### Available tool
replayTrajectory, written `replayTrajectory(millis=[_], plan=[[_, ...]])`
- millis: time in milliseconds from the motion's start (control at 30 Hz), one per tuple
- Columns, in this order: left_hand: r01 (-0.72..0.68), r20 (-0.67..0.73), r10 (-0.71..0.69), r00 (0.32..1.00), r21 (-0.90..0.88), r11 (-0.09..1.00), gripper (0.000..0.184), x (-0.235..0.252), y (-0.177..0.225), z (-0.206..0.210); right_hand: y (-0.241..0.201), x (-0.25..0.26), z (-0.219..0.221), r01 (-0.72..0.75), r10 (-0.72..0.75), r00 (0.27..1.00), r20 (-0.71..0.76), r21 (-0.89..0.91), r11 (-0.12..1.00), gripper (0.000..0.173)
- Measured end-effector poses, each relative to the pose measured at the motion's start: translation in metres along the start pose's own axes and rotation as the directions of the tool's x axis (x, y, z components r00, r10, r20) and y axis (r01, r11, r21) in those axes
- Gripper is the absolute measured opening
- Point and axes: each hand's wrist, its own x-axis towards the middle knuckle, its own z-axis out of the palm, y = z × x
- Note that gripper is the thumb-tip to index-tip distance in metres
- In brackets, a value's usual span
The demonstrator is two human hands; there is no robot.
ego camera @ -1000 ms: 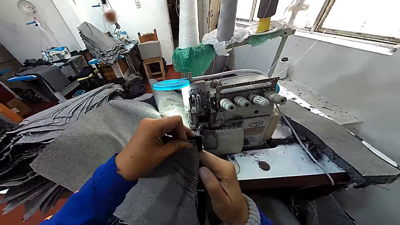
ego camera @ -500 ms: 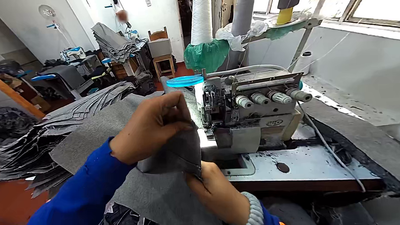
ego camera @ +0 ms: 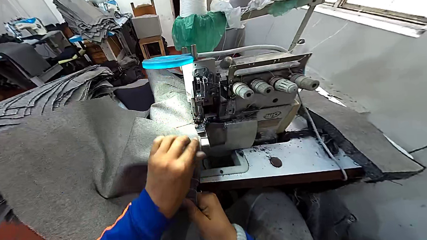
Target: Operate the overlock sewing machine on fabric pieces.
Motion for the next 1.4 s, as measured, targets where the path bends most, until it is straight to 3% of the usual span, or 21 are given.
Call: replayTrajectory(millis=[200,400,467,533,633,667,733,833,967,1100,1167,1267,1333,1400], plan=[[0.029,0.086,-0.027,0.996,-0.017,0.999,0.032,0.003,0.018,0.005,-0.004,0.006,-0.022,0.052,-0.052,0.999,-0.015,-0.017,0.999,0.035],[0.082,0.220,-0.042,0.975,-0.175,0.981,0.030,0.025,0.002,-0.014,-0.027,0.034,-0.040,-0.026,0.022,1.000,0.019,0.269,0.963,0.028],[0.043,0.244,0.018,0.970,-0.244,0.969,0.041,0.019,0.009,-0.031,-0.028,0.037,-0.049,-0.030,0.014,0.998,0.064,0.263,0.964,0.031],[0.002,0.282,0.099,0.954,-0.337,0.941,0.064,0.006,0.022,-0.045,-0.029,0.037,-0.055,-0.052,0.025,0.994,0.109,0.257,0.965,0.034],[-0.128,0.281,0.207,0.937,-0.274,0.953,0.088,-0.028,0.031,-0.041,-0.031,0.035,-0.058,-0.020,0.008,0.997,0.083,0.139,0.990,0.036],[-0.182,0.274,0.243,0.931,-0.230,0.956,0.083,-0.036,0.028,-0.036,-0.030,0.035,-0.057,0.013,-0.015,0.998,0.054,0.046,0.999,0.039],[-0.264,0.211,0.302,0.930,-0.189,0.946,0.055,-0.040,0.015,-0.026,-0.028,0.036,-0.050,0.092,-0.096,0.995,-0.015,-0.174,0.980,0.046],[-0.336,0.145,0.367,0.919,-0.199,0.920,0.040,-0.026,-0.005,-0.021,-0.026,0.043,-0.039,0.124,-0.165,0.982,-0.095,-0.338,0.933,0.048],[-0.362,0.139,0.407,0.903,-0.265,0.893,0.033,0.002,-0.025,-0.023,-0.033,0.057,-0.032,-0.014,-0.027,0.983,-0.181,-0.222,0.975,0.040],[-0.365,0.125,0.404,0.906,-0.255,0.896,0.030,0.014,-0.041,-0.015,-0.037,0.072,-0.032,-0.178,0.166,0.974,-0.155,-0.069,0.982,0.041],[-0.346,0.118,0.388,0.914,-0.273,0.898,0.032,0.015,-0.043,-0.010,-0.040,0.072,-0.033,-0.207,0.206,0.978,-0.046,-0.037,0.978,0.043],[-0.247,0.118,0.299,0.947,-0.327,0.912,0.037,0.004,-0.042,-0.006,-0.034,0.051,-0.027,-0.068,0.074,0.995,0.071,-0.087,0.994,0.049],[-0.102,0.054,0.117,0.992,-0.216,0.971,0.038,-0.023,-0.046,0.000,-0.024,0.035,-0.034,0.040,-0.040,0.999,0.003,-0.198,0.979,0.056],[0.173,0.032,-0.173,0.984,0.013,0.985,0.054,-0.053,-0.063,0.014,-0.021,0.019,-0.054,0.028,-0.063,0.993,-0.099,-0.327,0.945,0.055]])
